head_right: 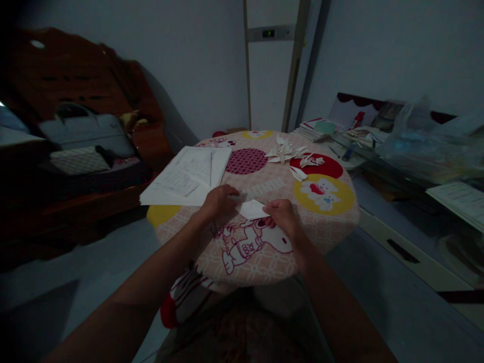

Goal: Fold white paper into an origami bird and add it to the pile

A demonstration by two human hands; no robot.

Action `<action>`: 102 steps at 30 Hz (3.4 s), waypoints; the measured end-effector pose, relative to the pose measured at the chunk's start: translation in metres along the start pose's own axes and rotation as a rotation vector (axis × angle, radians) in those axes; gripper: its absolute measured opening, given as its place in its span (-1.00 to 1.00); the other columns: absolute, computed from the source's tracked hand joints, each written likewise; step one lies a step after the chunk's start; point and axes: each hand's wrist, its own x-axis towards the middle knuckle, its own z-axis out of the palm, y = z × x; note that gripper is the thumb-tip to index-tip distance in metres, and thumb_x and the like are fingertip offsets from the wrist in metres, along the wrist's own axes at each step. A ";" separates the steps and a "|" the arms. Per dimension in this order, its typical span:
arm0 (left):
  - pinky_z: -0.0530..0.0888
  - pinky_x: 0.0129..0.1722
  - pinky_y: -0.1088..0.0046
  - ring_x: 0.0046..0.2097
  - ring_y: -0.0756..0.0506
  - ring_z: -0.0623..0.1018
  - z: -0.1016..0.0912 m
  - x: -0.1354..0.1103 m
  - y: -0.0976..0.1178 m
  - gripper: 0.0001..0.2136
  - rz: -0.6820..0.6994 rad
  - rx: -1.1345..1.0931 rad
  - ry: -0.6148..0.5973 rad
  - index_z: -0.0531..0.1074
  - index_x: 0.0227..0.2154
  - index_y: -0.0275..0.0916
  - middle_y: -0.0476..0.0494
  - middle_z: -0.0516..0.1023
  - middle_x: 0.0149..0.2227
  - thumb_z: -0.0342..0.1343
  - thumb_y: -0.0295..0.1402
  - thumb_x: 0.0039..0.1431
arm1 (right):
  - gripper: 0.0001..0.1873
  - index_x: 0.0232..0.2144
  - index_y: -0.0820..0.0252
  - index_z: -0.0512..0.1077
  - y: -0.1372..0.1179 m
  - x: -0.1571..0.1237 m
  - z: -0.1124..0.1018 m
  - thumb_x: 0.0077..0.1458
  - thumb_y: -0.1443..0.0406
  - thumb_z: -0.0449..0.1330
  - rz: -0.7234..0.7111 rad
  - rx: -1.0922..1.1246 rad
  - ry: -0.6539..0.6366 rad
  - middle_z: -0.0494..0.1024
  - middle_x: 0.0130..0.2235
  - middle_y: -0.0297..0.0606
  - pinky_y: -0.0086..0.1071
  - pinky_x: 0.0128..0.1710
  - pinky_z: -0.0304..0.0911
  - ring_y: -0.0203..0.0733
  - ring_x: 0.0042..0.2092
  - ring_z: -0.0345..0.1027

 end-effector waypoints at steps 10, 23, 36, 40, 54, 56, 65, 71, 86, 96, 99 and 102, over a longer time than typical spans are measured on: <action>0.45 -0.12 0.37 -0.17 -0.09 0.53 0.036 -0.023 0.013 -0.72 0.235 -0.208 -0.059 0.48 -0.09 -0.31 -0.18 0.55 -0.16 0.18 -0.41 0.11 | -0.73 -0.32 0.28 0.55 0.009 -0.005 -0.011 0.09 0.16 0.23 -0.073 0.087 0.022 0.57 -0.59 -0.21 -0.50 -0.66 0.27 -0.23 -0.59 0.46; 0.40 -0.21 0.41 -0.24 -0.06 0.51 0.032 -0.029 0.019 -0.78 0.215 -0.386 -0.074 0.53 -0.20 -0.28 -0.15 0.56 -0.23 0.12 -0.26 0.20 | -0.66 -0.20 0.25 0.56 0.005 -0.012 -0.022 -0.02 0.18 0.29 -0.064 0.252 -0.082 0.65 -0.35 -0.15 -0.35 -0.50 0.40 -0.13 -0.46 0.55; 0.37 -0.30 0.48 -0.32 -0.03 0.48 0.032 -0.031 0.023 -0.77 0.214 -0.510 -0.165 0.53 -0.45 -0.31 -0.12 0.53 -0.35 0.18 -0.21 0.14 | -0.65 -0.10 0.31 0.53 -0.002 -0.018 -0.023 0.00 0.38 0.26 -0.017 0.203 -0.096 0.67 -0.38 -0.14 -0.40 -0.46 0.41 -0.17 -0.44 0.55; 0.37 -0.31 0.49 -0.32 -0.03 0.48 0.033 -0.032 0.030 -0.81 0.163 -0.417 -0.146 0.53 -0.44 -0.29 -0.10 0.54 -0.36 0.17 -0.26 0.13 | -0.65 -0.12 0.27 0.54 -0.003 -0.019 -0.024 -0.03 0.40 0.28 -0.018 0.214 -0.124 0.67 -0.39 -0.15 -0.38 -0.43 0.43 -0.13 -0.39 0.56; 0.40 -0.20 0.38 -0.26 -0.09 0.50 0.039 -0.030 0.040 -0.71 0.180 -0.192 -0.102 0.55 -0.27 -0.24 -0.09 0.56 -0.29 0.38 -0.25 -0.07 | -0.65 -0.19 0.22 0.58 0.005 -0.014 -0.025 -0.12 0.33 0.33 -0.057 0.257 -0.178 0.68 -0.31 -0.18 -0.32 -0.35 0.45 -0.17 -0.39 0.53; 0.41 -0.18 0.37 -0.25 -0.09 0.50 0.039 -0.031 0.040 -0.69 0.211 -0.208 -0.106 0.55 -0.25 -0.24 -0.10 0.56 -0.26 0.38 -0.26 -0.08 | -0.66 -0.18 0.22 0.58 0.006 -0.013 -0.025 -0.09 0.32 0.32 -0.070 0.255 -0.182 0.68 -0.32 -0.19 -0.31 -0.34 0.45 -0.17 -0.39 0.53; 0.41 -0.25 0.45 -0.27 -0.05 0.50 0.041 -0.027 0.036 -0.76 0.129 -0.519 -0.186 0.54 -0.31 -0.27 -0.09 0.55 -0.28 0.33 -0.31 -0.07 | -0.63 -0.09 0.23 0.57 -0.002 -0.021 -0.025 -0.02 0.32 0.28 -0.024 0.195 -0.168 0.66 -0.43 -0.18 -0.40 -0.47 0.37 -0.15 -0.41 0.53; 0.37 -0.39 0.51 -0.39 0.00 0.46 0.038 -0.025 0.040 -0.77 0.084 -0.610 -0.310 0.56 -0.30 -0.29 -0.03 0.52 -0.43 0.28 -0.28 -0.01 | -0.70 -0.16 0.21 0.60 -0.003 -0.018 -0.023 -0.01 0.34 0.26 -0.015 0.191 -0.144 0.64 -0.47 -0.23 -0.43 -0.50 0.36 -0.18 -0.44 0.52; 0.29 -0.47 0.54 -0.47 0.01 0.44 0.042 -0.020 0.059 -0.76 -0.010 -0.405 -0.221 0.47 -0.52 -0.28 -0.04 0.53 -0.52 0.19 -0.19 0.06 | -0.69 -0.19 0.25 0.59 0.006 -0.008 -0.023 -0.06 0.34 0.32 -0.025 0.269 -0.149 0.68 -0.31 -0.14 -0.28 -0.35 0.50 -0.14 -0.38 0.56; 0.25 -0.47 0.54 -0.47 0.02 0.41 0.044 -0.018 0.058 -0.72 -0.018 -0.387 -0.216 0.51 -0.51 -0.27 -0.03 0.51 -0.53 0.16 -0.14 0.10 | -0.69 -0.22 0.19 0.60 0.008 -0.009 -0.024 -0.11 0.31 0.35 -0.048 0.293 -0.175 0.68 -0.32 -0.20 -0.28 -0.34 0.50 -0.13 -0.36 0.56; 0.24 -0.47 0.54 -0.47 0.02 0.40 0.042 -0.019 0.059 -0.70 -0.008 -0.375 -0.220 0.52 -0.51 -0.28 -0.02 0.50 -0.54 0.14 -0.12 0.11 | -0.70 -0.24 0.17 0.61 0.008 -0.008 -0.024 -0.12 0.31 0.36 -0.050 0.278 -0.172 0.67 -0.34 -0.24 -0.28 -0.33 0.50 -0.14 -0.37 0.55; 0.23 -0.48 0.53 -0.48 0.02 0.39 0.042 -0.019 0.059 -0.69 0.007 -0.360 -0.220 0.51 -0.51 -0.27 -0.01 0.49 -0.55 0.14 -0.11 0.11 | -0.71 -0.24 0.16 0.61 0.007 -0.009 -0.024 -0.11 0.32 0.35 -0.052 0.284 -0.179 0.67 -0.35 -0.24 -0.29 -0.34 0.50 -0.16 -0.37 0.54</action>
